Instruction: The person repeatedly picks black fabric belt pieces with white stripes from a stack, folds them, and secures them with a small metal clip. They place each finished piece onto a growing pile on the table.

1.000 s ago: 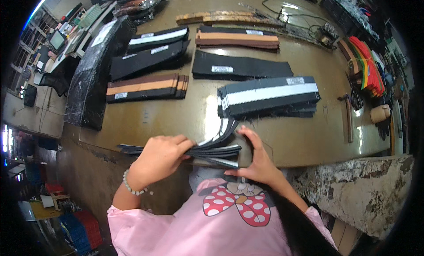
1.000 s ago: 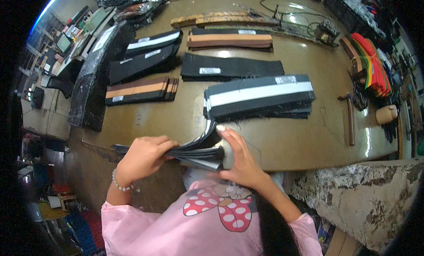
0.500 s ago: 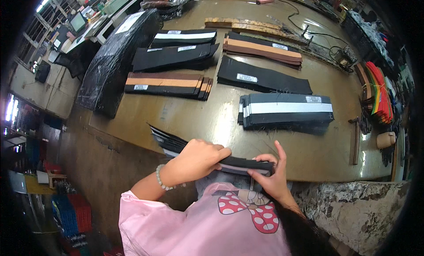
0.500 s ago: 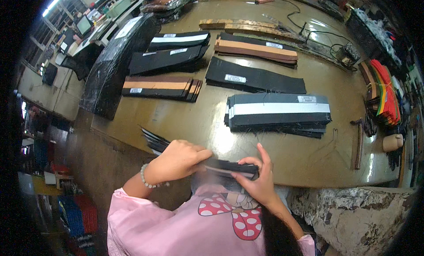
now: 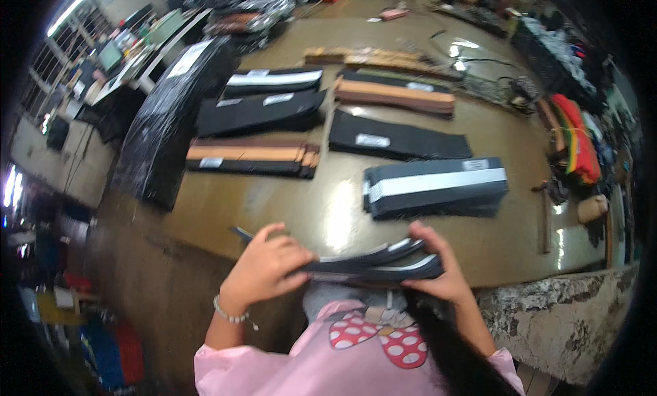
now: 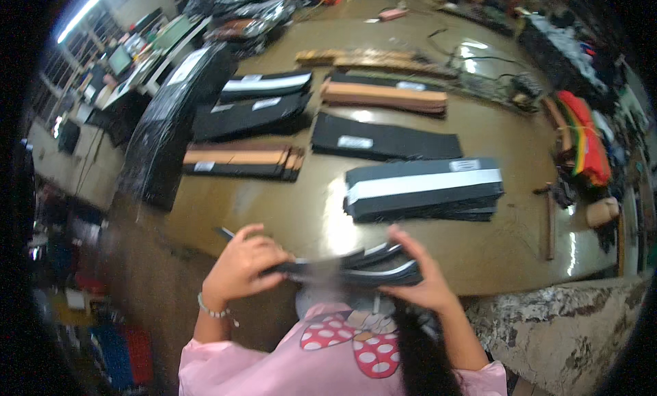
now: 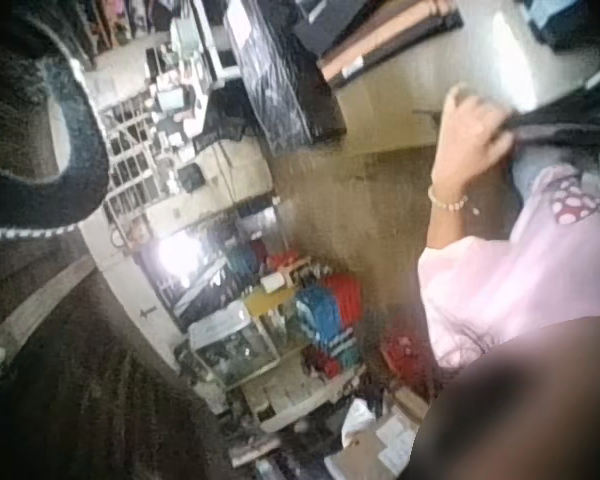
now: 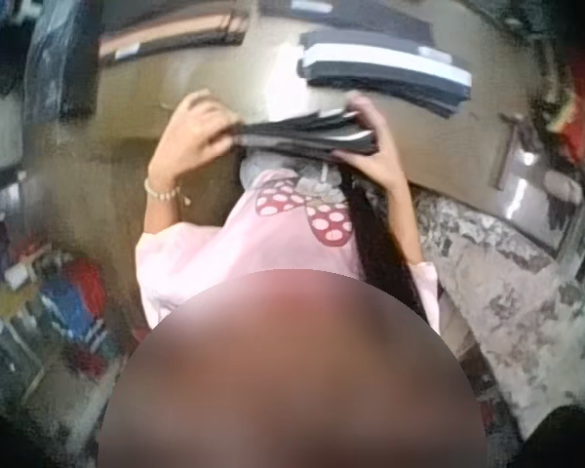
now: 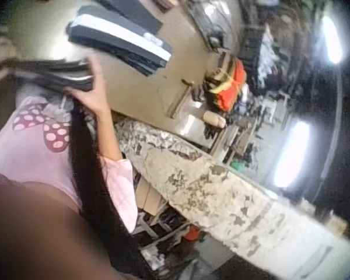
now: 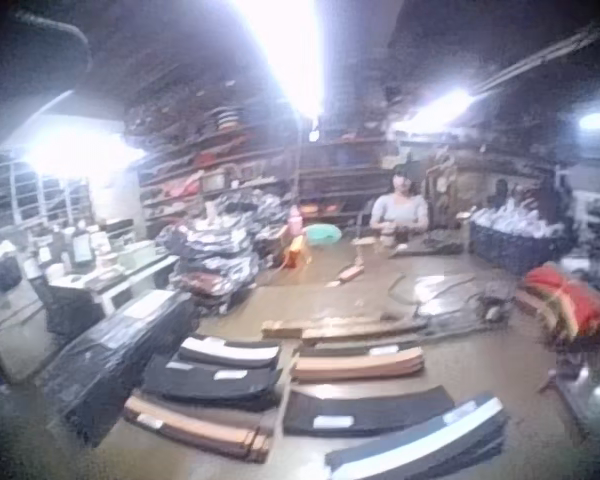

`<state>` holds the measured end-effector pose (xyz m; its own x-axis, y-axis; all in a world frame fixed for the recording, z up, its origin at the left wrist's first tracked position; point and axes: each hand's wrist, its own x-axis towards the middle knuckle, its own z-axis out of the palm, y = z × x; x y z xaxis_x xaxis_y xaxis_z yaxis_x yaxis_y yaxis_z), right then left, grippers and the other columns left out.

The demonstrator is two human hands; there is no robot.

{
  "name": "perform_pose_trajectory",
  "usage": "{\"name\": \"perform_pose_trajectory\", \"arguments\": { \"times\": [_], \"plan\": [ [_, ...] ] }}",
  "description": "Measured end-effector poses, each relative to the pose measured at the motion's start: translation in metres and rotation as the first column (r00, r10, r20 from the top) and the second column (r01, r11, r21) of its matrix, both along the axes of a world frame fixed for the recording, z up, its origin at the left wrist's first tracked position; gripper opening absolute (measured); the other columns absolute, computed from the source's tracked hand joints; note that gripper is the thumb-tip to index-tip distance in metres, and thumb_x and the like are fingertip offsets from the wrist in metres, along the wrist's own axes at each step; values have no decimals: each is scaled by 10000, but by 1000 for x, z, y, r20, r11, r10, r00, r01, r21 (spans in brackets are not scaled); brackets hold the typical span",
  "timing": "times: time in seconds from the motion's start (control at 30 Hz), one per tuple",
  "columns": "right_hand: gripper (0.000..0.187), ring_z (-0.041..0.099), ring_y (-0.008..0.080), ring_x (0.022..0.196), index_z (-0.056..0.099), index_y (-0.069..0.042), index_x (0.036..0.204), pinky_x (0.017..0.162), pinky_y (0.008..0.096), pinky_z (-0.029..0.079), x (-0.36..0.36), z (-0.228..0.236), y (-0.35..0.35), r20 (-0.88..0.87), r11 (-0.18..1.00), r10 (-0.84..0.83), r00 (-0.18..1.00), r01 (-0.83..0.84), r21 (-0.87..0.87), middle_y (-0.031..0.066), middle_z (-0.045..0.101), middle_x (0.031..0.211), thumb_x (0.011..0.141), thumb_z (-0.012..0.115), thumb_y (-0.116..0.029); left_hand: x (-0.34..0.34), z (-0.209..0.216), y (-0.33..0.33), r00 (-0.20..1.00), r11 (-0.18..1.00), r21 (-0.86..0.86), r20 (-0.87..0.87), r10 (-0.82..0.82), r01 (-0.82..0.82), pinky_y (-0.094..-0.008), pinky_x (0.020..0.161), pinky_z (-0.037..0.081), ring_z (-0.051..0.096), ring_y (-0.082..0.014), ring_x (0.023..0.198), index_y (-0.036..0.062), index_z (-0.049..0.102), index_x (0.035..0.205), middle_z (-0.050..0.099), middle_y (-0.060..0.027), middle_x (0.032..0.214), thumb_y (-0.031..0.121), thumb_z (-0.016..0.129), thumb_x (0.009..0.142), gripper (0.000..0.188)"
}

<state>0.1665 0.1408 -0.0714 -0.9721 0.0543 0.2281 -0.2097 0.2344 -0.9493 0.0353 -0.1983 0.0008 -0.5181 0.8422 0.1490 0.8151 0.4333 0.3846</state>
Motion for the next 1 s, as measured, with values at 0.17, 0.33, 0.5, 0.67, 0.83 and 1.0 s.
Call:
{"name": "perform_pose_trajectory", "arguments": {
  "times": [0.17,0.33,0.5,0.67,0.83,1.0],
  "plan": [
    [540,705,230,1008,605,-49,1242,969,378,514,-1,-1,-2,9,995,101,995,-102,13,99,743,1055,758,844,-27,10,1,15,986,1000,1,-168,15,-15,-503,1076,395,632,-216,1036,154,705,922,704,5,969,285,875,667,333],
    [276,679,247,1052,711,-61,999,967,368,504,6,-4,3,-13,997,73,997,-73,-11,116,704,1151,755,838,-33,11,-11,-18,882,866,280,-112,457,-414,-549,1089,362,541,-346,1208,127,673,791,664,-68,1122,330,946,517,436],
    [570,612,281,1189,576,-86,1275,1027,374,460,0,-5,0,-127,996,84,988,-83,14,160,617,1311,770,837,-47,8,-45,-23,946,823,468,148,287,-323,-532,1073,390,532,-380,1237,96,661,845,636,-147,1198,269,965,473,510],
    [871,630,243,1114,385,-90,1503,1025,366,455,-3,-9,-2,-20,978,74,997,-76,-195,113,655,1185,768,853,-59,2,-59,-18,940,783,549,317,127,-291,-415,925,505,605,-284,1075,98,605,1173,615,-127,1160,179,963,533,738],
    [1001,638,270,1106,256,-86,1526,991,370,497,4,-13,9,-117,936,85,989,-39,350,146,636,1181,730,853,32,6,-72,-4,788,555,603,592,171,-573,-373,957,474,561,-235,1084,82,351,1437,523,-118,1242,168,942,616,1015],
    [1005,596,328,1236,256,-92,1517,1050,434,478,18,-18,6,-173,975,-34,984,71,213,155,605,1259,726,866,9,28,-95,25,842,613,614,510,172,-497,-428,1096,372,483,-267,1219,84,279,1469,438,-111,1302,183,955,609,1098]
  ]
}}
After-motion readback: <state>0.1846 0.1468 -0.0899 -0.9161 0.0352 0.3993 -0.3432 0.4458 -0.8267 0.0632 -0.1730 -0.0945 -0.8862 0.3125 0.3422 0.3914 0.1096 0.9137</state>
